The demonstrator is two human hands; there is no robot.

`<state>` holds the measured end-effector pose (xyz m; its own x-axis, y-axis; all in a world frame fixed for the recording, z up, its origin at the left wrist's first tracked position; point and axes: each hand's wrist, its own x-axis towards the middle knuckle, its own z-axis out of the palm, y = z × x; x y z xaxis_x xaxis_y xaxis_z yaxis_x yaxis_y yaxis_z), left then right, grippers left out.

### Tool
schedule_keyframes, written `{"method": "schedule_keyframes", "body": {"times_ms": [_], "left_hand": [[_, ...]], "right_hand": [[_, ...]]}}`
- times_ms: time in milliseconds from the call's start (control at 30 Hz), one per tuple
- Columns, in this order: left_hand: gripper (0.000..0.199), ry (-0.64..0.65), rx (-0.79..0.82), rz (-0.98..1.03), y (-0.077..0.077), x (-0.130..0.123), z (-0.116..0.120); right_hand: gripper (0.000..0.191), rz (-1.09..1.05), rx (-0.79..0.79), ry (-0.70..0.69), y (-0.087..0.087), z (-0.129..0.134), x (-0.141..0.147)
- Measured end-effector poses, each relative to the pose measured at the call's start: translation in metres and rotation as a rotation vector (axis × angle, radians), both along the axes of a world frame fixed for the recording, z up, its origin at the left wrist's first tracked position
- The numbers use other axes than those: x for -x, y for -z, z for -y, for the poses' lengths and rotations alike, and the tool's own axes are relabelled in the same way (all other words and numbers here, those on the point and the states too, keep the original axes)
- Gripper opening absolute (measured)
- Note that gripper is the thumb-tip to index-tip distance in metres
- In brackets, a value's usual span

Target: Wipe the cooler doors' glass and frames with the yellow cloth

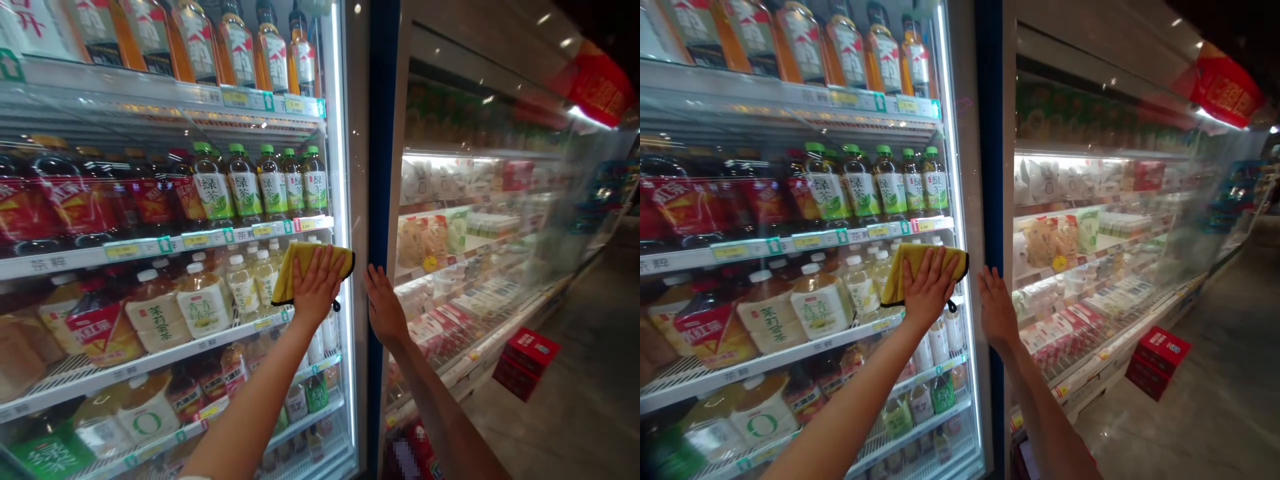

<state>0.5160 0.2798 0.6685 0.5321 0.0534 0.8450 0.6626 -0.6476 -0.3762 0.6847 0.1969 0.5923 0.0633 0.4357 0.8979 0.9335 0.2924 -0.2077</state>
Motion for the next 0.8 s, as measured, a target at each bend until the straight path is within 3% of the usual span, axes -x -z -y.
{"method": "schedule_keyframes", "body": {"times_ms": [100, 167, 267, 333, 400, 467, 533, 600, 667, 733, 800], "left_hand": [[0.068, 0.003, -0.034, -0.087, 0.032, 0.013, 0.004], [0.066, 0.018, -0.036, -0.159, 0.036, 0.014, 0.005], [0.066, 0.028, -0.027, -0.171, 0.010, 0.015, 0.003], [0.066, 0.012, -0.024, -0.103, -0.015, 0.021, 0.000], [0.066, -0.028, -0.010, 0.002, -0.030, 0.034, -0.001], [0.068, -0.070, 0.010, 0.087, -0.026, 0.049, 0.000], [0.069, -0.096, 0.020, 0.110, -0.007, 0.063, 0.002], [0.069, -0.093, 0.017, 0.048, 0.014, 0.071, 0.005], [0.068, -0.081, 0.014, -0.040, 0.023, 0.073, 0.008], [0.066, -0.075, 0.008, -0.094, 0.012, 0.074, 0.008], [0.064, -0.089, 0.001, -0.076, -0.012, 0.079, 0.006]], "right_hand": [[0.076, -0.038, 0.011, -0.006, 0.000, -0.002, 0.005], [0.074, -0.071, 0.007, -0.019, -0.005, -0.006, 0.010], [0.072, -0.104, -0.008, -0.057, -0.017, -0.011, 0.021], [0.071, -0.094, -0.015, -0.082, -0.022, -0.013, 0.028], [0.071, -0.077, -0.020, -0.094, -0.023, -0.014, 0.034], [0.073, -0.066, -0.019, -0.094, -0.022, -0.013, 0.038], [0.075, -0.056, -0.015, -0.092, -0.021, -0.013, 0.041], [0.076, -0.048, -0.014, -0.096, -0.022, -0.014, 0.045], [0.076, -0.046, -0.016, -0.113, -0.028, -0.015, 0.050], [0.074, -0.053, -0.021, -0.135, -0.035, -0.017, 0.057], [0.072, -0.060, -0.028, -0.156, -0.042, -0.019, 0.066]]}}
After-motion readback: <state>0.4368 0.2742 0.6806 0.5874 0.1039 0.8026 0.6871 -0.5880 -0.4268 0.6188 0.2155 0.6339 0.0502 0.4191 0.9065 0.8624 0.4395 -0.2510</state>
